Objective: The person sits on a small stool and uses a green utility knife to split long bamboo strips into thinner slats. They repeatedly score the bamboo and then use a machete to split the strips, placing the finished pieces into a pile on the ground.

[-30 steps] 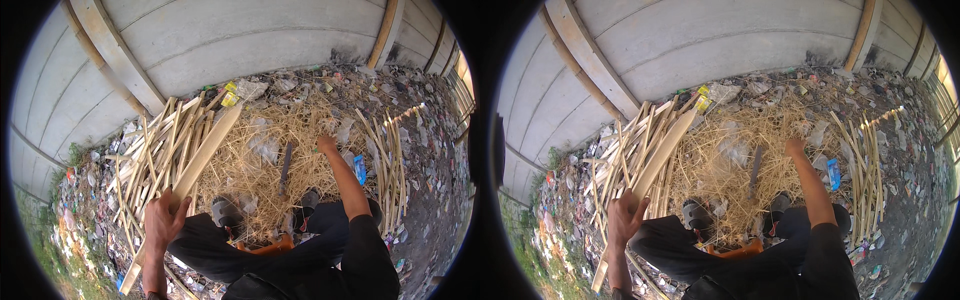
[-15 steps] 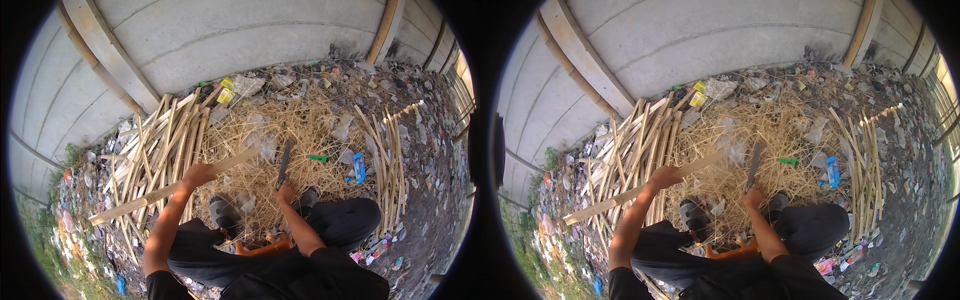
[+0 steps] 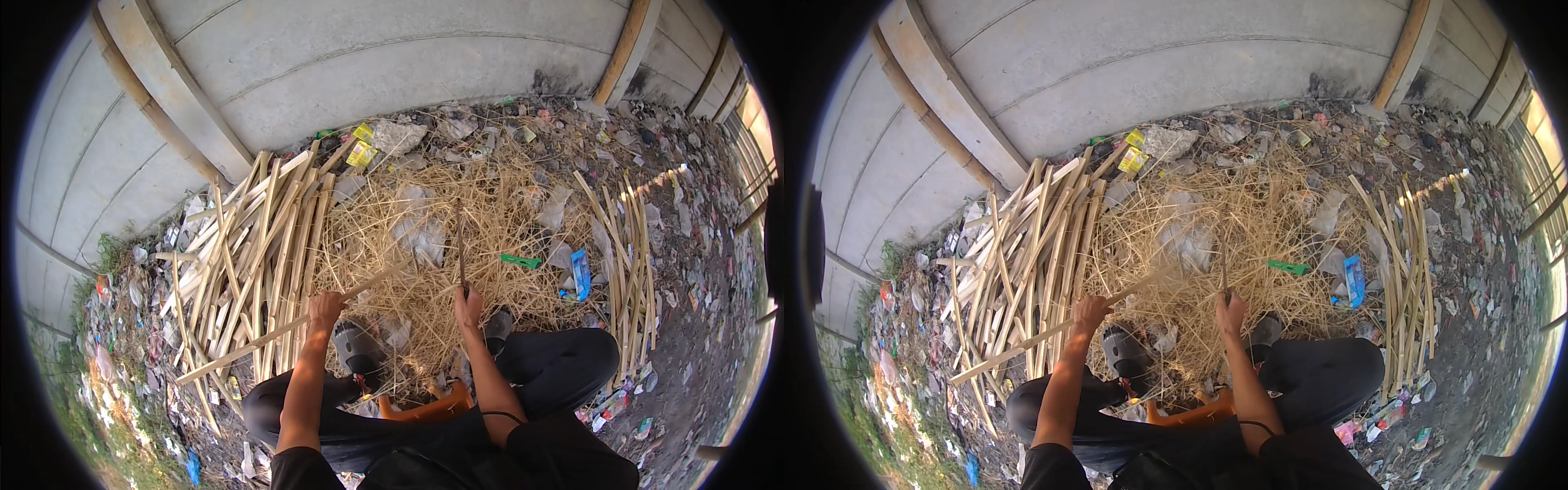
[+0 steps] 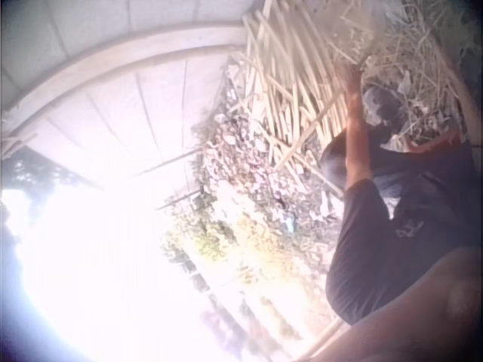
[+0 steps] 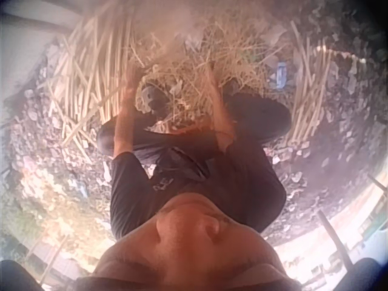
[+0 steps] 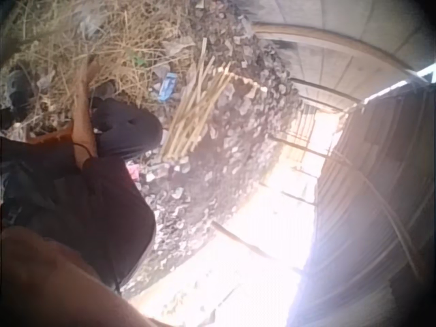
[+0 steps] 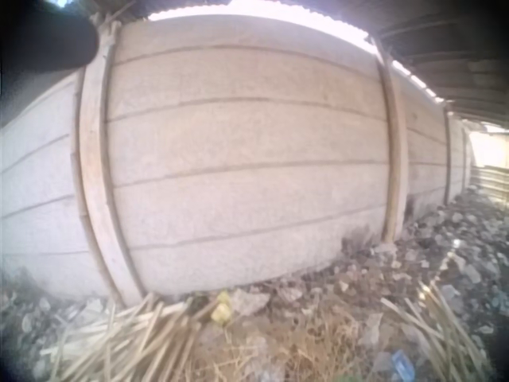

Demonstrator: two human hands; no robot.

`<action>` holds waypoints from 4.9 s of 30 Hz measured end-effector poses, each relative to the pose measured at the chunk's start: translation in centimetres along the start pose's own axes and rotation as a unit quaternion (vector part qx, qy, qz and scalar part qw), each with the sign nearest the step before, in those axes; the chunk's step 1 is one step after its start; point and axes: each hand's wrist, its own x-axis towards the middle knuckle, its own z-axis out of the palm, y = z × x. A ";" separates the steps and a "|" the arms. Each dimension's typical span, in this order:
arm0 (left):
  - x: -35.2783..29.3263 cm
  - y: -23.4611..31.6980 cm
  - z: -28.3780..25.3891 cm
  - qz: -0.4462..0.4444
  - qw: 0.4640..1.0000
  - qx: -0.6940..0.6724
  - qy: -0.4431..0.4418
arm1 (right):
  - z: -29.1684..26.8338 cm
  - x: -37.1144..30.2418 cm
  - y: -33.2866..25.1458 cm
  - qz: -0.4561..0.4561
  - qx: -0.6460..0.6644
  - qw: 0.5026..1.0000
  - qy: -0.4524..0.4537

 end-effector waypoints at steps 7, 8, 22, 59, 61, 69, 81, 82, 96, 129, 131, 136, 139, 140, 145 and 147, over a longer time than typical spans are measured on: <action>-1.9 -3.7 6.4 0.025 0.993 -0.047 0.104 | 4.4 -0.9 1.0 0.007 -0.093 0.971 -0.220; -2.0 -3.6 6.8 0.029 0.991 -0.041 0.120 | 4.9 -1.3 1.3 0.017 -0.070 0.973 -0.219; -3.0 -1.4 8.1 -0.008 0.991 -0.105 0.080 | 5.2 -3.0 5.5 -0.021 -0.152 0.964 -0.215; -2.9 -1.9 10.0 0.047 0.979 0.018 0.196 | 6.3 -0.4 4.9 0.060 -0.152 0.954 -0.252; -1.8 -2.8 9.5 0.075 0.951 0.091 0.288 | 6.9 -0.6 4.7 0.204 -0.015 0.935 -0.290; -4.0 -1.3 9.5 0.025 0.980 0.022 0.194 | 6.1 -2.6 -3.6 -0.085 0.123 0.983 -0.110; -4.2 -0.6 7.6 -0.026 0.997 -0.026 0.066 | 7.2 -2.4 -1.8 -0.197 0.039 0.977 -0.072; -4.0 -0.8 8.1 -0.034 0.997 -0.025 0.061 | 7.0 -2.6 -2.1 -0.188 0.024 0.978 -0.084; -3.9 -1.7 10.5 0.000 0.990 -0.009 0.140 | 7.3 -2.8 -1.3 -0.145 -0.003 0.980 -0.138; -1.4 2.8 -4.7 -0.153 0.869 -0.247 -0.400 | 4.1 -3.8 1.9 0.150 -0.059 0.952 -0.259; -1.3 3.2 -5.4 -0.139 0.877 -0.227 -0.401 | 4.8 -4.1 0.9 0.102 -0.050 0.967 -0.228; -0.2 2.3 -5.8 -0.115 0.856 -0.240 -0.444 | 7.1 -3.5 -1.1 -0.070 0.030 0.985 -0.154; -0.4 4.2 -8.0 -0.119 0.880 -0.235 -0.396 | 6.4 -2.8 -0.4 -0.050 0.081 0.974 -0.208; -0.5 4.6 -8.5 -0.105 0.897 -0.235 -0.360 | 6.4 -2.5 1.1 -0.014 0.109 0.967 -0.228; 1.7 2.2 -9.7 -0.136 0.908 -0.220 -0.330 | 5.8 -3.9 2.0 0.137 0.163 0.938 -0.273; 2.6 1.7 -9.4 -0.117 0.923 -0.171 -0.323 | 5.3 -4.6 1.1 0.123 0.138 0.947 -0.262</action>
